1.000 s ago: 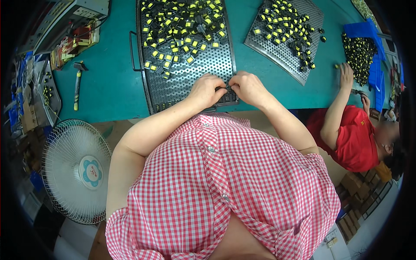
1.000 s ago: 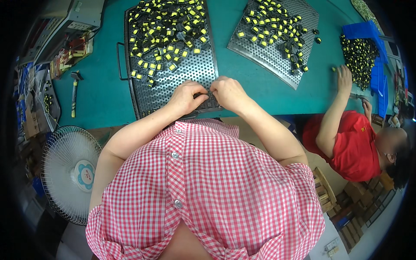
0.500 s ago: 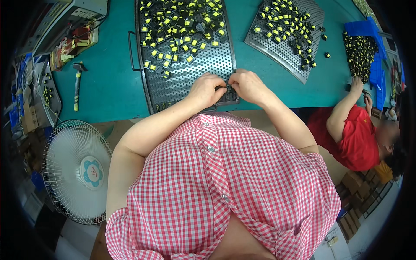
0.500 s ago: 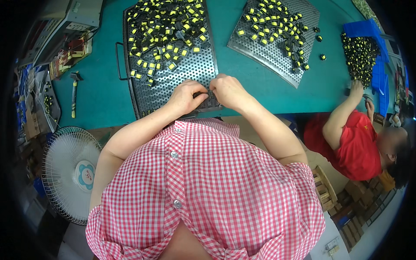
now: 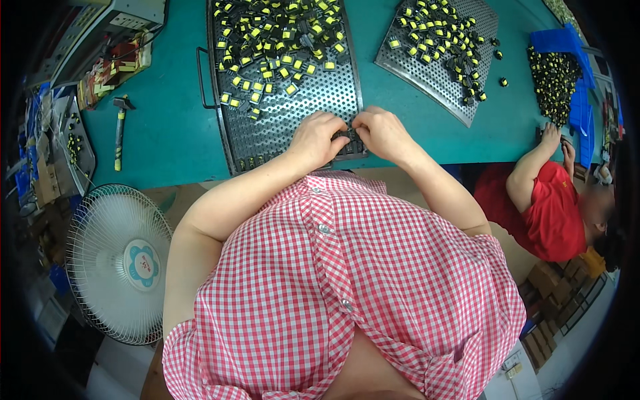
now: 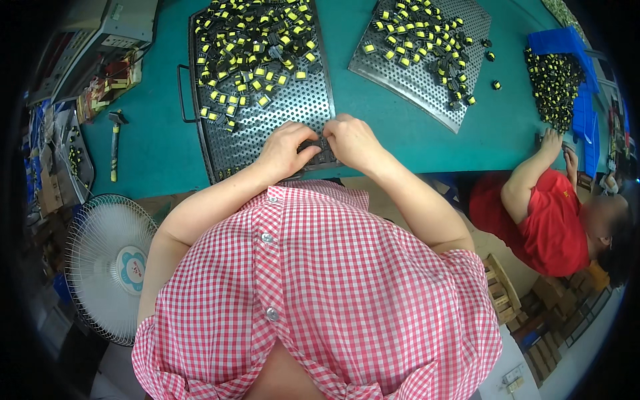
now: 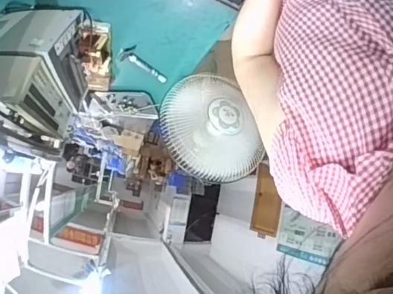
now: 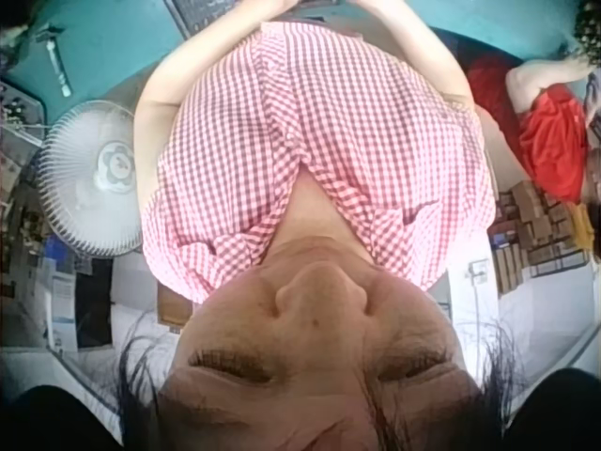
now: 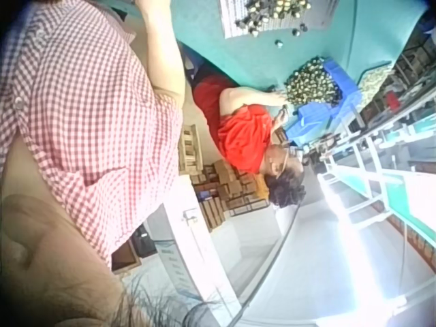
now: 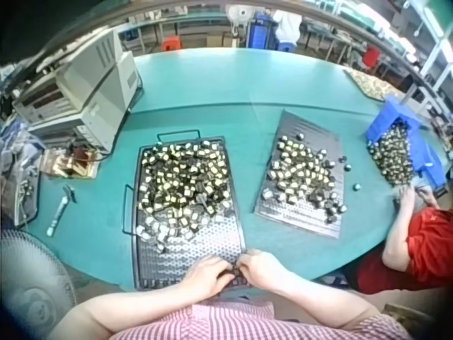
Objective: The person places a perforated tray on a workbench, dumps electronic components onto it, and inserts the components one by one into the slots on the tray by hand.
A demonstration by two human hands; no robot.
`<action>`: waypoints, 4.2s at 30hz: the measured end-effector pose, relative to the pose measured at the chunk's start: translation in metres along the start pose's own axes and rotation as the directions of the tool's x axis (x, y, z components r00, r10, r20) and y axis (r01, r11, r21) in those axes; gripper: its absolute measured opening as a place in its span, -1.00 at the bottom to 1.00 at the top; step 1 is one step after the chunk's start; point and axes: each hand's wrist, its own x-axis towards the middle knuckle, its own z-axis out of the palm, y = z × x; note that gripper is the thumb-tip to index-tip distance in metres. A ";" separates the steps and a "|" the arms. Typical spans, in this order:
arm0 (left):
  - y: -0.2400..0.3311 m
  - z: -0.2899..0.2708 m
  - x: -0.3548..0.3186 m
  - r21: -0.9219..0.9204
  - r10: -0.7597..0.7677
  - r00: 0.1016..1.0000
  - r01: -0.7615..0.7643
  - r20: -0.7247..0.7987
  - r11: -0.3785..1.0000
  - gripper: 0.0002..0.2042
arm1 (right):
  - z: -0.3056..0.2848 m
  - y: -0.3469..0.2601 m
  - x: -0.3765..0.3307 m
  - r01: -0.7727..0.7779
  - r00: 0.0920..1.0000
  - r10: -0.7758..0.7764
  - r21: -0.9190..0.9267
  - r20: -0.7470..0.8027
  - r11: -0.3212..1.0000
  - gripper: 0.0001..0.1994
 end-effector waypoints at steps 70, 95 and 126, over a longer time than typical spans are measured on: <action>-0.029 -0.038 -0.020 -0.173 -0.320 0.923 0.358 0.212 0.918 -0.82 | 0.024 -0.021 0.018 0.086 0.995 -0.092 0.160 0.030 0.983 -0.84; -0.017 -0.024 -0.013 -0.117 -0.253 0.965 0.259 0.062 0.959 -0.82 | 0.023 -0.020 -0.001 0.123 0.990 -0.115 0.104 -0.077 0.987 -0.80; -0.077 -0.098 -0.049 0.240 -0.193 0.878 0.321 -0.437 0.916 -0.82 | 0.084 -0.084 0.101 0.437 0.865 -0.444 -0.083 -0.234 0.895 -0.80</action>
